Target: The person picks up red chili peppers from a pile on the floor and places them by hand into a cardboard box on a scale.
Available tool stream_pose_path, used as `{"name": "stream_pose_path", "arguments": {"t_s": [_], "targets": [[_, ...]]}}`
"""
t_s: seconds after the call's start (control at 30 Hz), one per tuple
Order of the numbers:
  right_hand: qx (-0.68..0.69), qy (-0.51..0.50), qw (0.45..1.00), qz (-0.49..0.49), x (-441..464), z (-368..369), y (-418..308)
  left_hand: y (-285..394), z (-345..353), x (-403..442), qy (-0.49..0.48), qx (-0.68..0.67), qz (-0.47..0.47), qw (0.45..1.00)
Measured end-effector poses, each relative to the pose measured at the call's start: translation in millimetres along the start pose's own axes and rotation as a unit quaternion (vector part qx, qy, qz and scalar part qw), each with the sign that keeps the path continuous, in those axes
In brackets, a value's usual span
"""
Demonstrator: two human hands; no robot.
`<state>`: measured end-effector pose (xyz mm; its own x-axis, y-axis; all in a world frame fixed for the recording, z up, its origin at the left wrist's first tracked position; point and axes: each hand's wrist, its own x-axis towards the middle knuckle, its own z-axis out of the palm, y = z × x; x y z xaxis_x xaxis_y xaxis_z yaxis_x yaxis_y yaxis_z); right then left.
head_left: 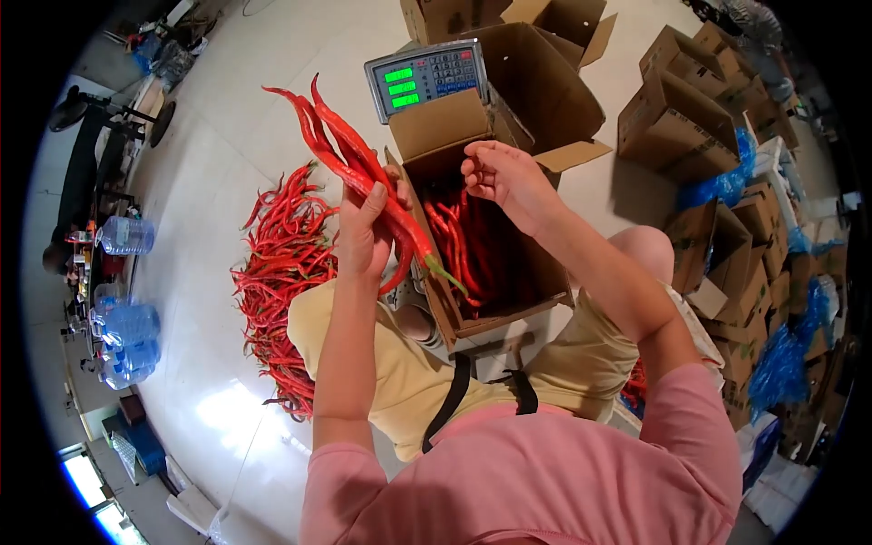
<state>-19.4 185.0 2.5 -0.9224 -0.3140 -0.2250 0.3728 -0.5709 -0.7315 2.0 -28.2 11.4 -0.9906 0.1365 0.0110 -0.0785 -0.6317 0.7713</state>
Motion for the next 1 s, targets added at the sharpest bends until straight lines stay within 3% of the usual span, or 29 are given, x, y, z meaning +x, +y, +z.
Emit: {"name": "stream_pose_path", "arguments": {"t_s": [0.1, 0.23, 0.37, 0.4, 0.43, 0.47, 0.53, 0.63, 0.83, 0.93, 1.0], "targets": [[-0.010, 0.026, 1.000, 0.001, 0.3, 3.3, 0.3, 2.8, 3.3, -1.7, -0.008, 0.025, -0.002, 1.000], [-0.066, -0.021, 0.998, -0.007, -6.0, 20.2, 7.4, -1.6, 3.5, -3.6, -0.017, 0.121, -0.017, 0.992], [-0.194, -0.083, 0.970, -0.124, -8.3, 31.3, 21.1, -13.9, 13.8, -11.2, 0.005, 0.260, -0.057, 0.964], [-0.312, -0.074, 0.937, -0.141, -8.6, 30.1, 20.2, -18.9, 17.3, -12.9, -0.006, 0.283, -0.060, 0.957], [-0.337, -0.075, 0.930, -0.124, -10.2, 30.4, 18.1, -22.2, 22.5, -15.8, -0.017, 0.308, -0.063, 0.949], [-0.362, -0.076, 0.923, -0.106, -11.9, 30.7, 16.3, -23.1, 28.6, -21.4, -0.043, 0.219, -0.101, 0.969], [-0.344, -0.059, 0.930, -0.119, -5.1, 20.9, 23.6, -27.2, 16.6, -13.1, -0.046, 0.311, -0.125, 0.941], [-0.316, -0.071, 0.936, -0.141, -2.8, 19.0, 24.0, -18.7, 22.7, -14.6, -0.050, 0.180, -0.134, 0.973], [-0.392, -0.090, 0.904, -0.144, -7.1, 19.8, 24.9, -28.4, 11.1, -15.1, -0.047, 0.154, -0.117, 0.980], [-0.231, -0.064, 0.963, -0.121, 0.1, 16.8, 16.2, -19.6, 13.8, -11.8, -0.018, 0.100, -0.128, 0.987], [-0.224, -0.065, 0.967, -0.107, 2.9, 7.7, 4.3, -12.0, 5.8, -7.8, -0.010, 0.055, -0.137, 0.989]]}}
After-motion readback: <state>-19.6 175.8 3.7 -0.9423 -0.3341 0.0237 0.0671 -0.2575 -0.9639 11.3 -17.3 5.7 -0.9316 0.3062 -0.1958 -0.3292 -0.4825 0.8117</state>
